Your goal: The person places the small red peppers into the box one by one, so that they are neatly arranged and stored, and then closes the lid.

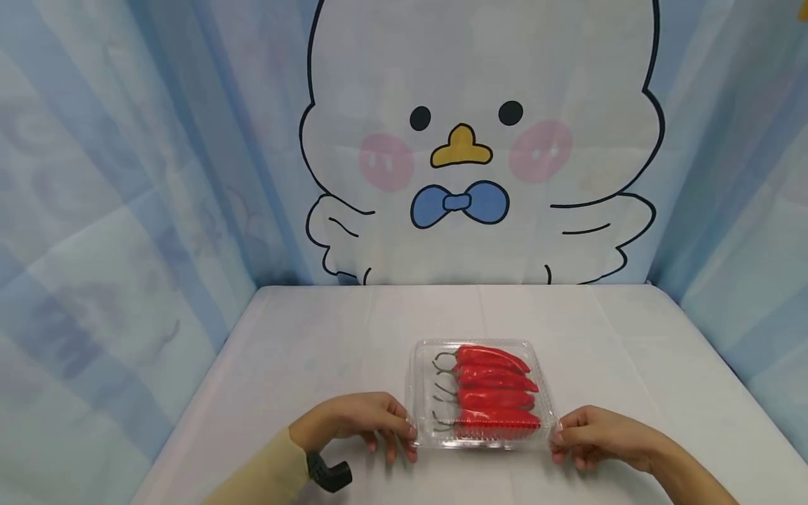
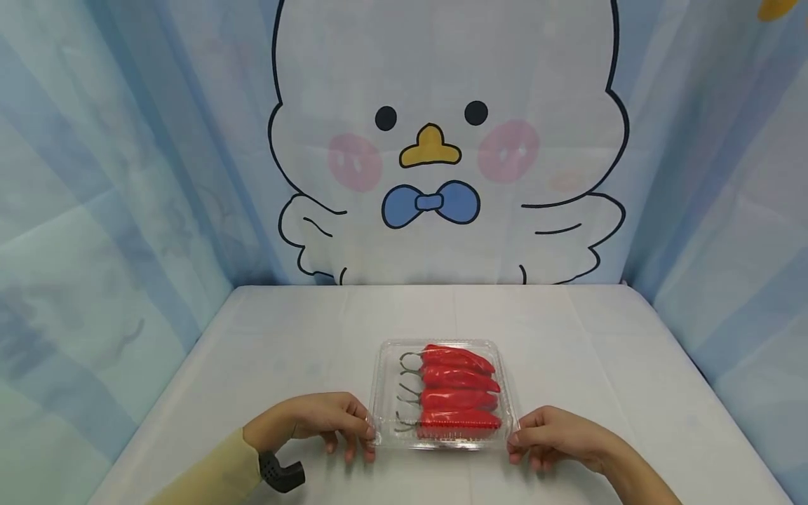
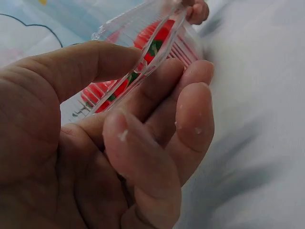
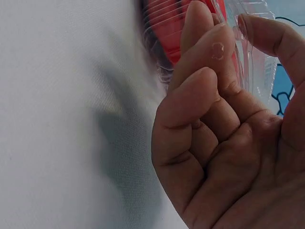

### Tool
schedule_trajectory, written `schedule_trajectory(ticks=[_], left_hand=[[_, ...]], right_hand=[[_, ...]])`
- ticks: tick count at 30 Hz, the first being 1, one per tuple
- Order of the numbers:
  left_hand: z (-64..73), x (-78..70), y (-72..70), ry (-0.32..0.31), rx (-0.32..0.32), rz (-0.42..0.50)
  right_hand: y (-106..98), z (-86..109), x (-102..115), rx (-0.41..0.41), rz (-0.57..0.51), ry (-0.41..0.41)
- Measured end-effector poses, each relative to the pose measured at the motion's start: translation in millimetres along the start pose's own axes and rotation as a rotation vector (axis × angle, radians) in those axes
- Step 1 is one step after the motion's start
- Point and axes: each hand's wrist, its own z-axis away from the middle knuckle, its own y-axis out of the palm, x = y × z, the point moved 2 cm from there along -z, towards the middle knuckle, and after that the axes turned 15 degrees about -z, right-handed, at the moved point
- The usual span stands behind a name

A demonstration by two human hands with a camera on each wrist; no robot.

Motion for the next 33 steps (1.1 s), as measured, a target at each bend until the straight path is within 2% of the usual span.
schedule_trajectory(ticks=[2,5,9,13,16,20,27,33], left_hand=[[-1.2,0.9,-0.9,0.003,-0.026,0.0],[-3.7,2.7,-5.1,-0.014,-0.085,0.006],[-10.6,4.0,-14.5,-0.041,-0.18,0.022],[-20.8,3.7,-24.0,-0.038,-0.27,0.051],[-24.9,4.6,-28.9,-0.04,-0.317,0.077],[-25.9,6.7,-31.7,-0.04,-0.348,0.085],[-27.8,6.8,-32.9,0.005,-0.401,0.051],[-29.3,7.5,-35.2,-0.025,-0.446,0.058]], right_hand=[[0.5,-1.5,-0.1,0.003,-0.015,-0.006],[-1.0,-5.0,1.4,-0.034,-0.02,-0.015],[-6.0,-12.8,7.3,-0.145,-0.017,-0.024],[-10.0,-21.3,14.9,-0.271,-0.023,-0.026],[-10.6,-27.4,18.0,-0.322,-0.04,-0.025],[-10.0,-32.7,19.1,-0.341,-0.085,-0.028],[-11.4,-34.3,18.1,-0.354,-0.172,-0.043],[-11.3,-36.3,18.9,-0.37,-0.185,-0.039]])
